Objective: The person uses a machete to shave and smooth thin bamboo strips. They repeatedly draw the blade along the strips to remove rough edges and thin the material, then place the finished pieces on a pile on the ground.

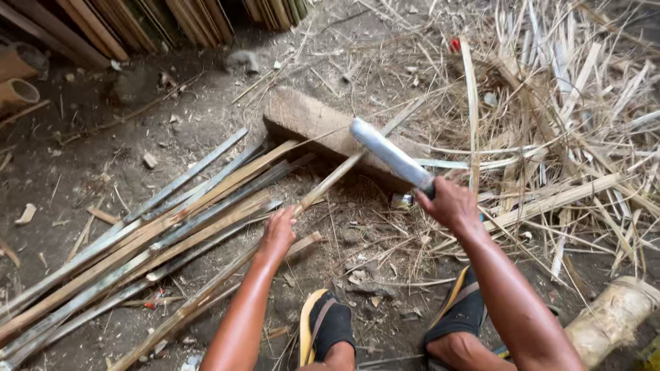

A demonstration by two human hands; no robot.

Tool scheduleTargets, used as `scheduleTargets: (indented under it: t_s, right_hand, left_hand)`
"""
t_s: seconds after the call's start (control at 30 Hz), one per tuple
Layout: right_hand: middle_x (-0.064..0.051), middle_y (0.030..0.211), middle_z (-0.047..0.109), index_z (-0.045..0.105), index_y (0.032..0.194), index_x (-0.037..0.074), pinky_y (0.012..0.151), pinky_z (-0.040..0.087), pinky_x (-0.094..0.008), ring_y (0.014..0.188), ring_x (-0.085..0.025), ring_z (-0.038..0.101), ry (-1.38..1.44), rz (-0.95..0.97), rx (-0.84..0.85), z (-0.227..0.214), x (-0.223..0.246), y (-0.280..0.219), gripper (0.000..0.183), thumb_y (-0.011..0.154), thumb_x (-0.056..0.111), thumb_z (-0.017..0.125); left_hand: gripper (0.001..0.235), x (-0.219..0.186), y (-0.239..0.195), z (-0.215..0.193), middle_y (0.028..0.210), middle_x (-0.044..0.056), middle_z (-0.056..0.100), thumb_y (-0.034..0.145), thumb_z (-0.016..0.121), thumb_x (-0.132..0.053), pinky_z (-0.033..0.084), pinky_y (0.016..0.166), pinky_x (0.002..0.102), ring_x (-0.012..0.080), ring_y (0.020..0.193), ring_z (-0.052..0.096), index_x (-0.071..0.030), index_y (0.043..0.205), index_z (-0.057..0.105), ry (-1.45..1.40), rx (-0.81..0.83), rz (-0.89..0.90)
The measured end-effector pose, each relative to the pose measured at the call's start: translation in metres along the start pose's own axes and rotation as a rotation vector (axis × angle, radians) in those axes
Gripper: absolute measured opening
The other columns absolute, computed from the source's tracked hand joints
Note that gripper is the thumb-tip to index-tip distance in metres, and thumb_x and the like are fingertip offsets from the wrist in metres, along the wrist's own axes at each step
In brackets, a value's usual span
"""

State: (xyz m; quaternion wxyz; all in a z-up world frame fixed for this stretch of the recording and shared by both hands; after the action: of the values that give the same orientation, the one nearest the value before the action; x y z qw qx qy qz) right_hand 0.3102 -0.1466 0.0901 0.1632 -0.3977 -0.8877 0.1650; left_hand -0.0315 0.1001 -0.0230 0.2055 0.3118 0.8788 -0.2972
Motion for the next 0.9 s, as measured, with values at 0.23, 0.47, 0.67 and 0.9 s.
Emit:
scheduleTargets:
  t_s: [0.23,0.47,0.67,0.9]
  right_hand:
    - [-0.002,0.067,0.057,0.063,0.089,0.005,0.043,0.044,-0.031,0.05,-0.01,0.051,0.939,0.425,-0.245,0.021,-0.064,-0.015,0.054,0.105,0.056,0.053]
    - [-0.001,0.064,0.059,0.059,0.09,0.007,0.043,0.048,-0.03,0.048,-0.012,0.055,1.697,0.24,0.037,0.132,0.024,-0.06,0.04,0.098,0.047,0.055]
    - [-0.001,0.068,0.056,0.054,0.091,0.008,0.044,0.047,-0.031,0.05,-0.012,0.052,1.769,0.323,-0.198,0.13,-0.018,-0.07,0.043,0.099,0.05,0.058]
    - [-0.001,0.065,0.056,0.058,0.086,0.008,0.044,0.048,-0.029,0.051,-0.012,0.055,1.4,0.2,-0.241,0.115,0.003,-0.066,0.046,0.099,0.052,0.057]
  left_hand:
    - [0.052,-0.035,-0.008,-0.031,0.111,0.016,0.066,0.097,0.052,0.002,0.055,0.073,0.04,0.0312,0.09,0.068,-0.016,0.146,0.055,-0.131,0.031,-0.168]
    - [0.05,-0.249,0.014,-0.108,0.135,0.027,0.058,0.098,0.059,-0.002,0.054,0.107,0.042,0.0349,0.122,0.059,0.008,0.146,0.05,-0.087,-0.835,0.596]
    - [0.095,-0.085,0.004,-0.095,0.148,0.027,0.044,0.076,0.086,-0.034,0.032,0.115,0.054,0.0395,0.136,0.043,0.004,0.148,0.037,0.191,-0.34,-0.008]
    - [0.043,-0.025,-0.028,-0.049,0.115,0.013,0.068,0.094,0.054,0.006,0.057,0.085,0.038,0.0257,0.109,0.065,-0.01,0.133,0.061,0.175,-0.172,-0.131]
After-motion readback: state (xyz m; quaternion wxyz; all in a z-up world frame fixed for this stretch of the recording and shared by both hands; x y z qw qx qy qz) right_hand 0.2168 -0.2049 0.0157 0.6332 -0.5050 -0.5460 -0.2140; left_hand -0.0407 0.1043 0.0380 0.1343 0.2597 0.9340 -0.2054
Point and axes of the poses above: each hand's wrist, its own y-axis towards the middle knuckle, its own z-axis out of the palm, x = y × z, the point moved 10 cm from there along y, towards the middle knuckle
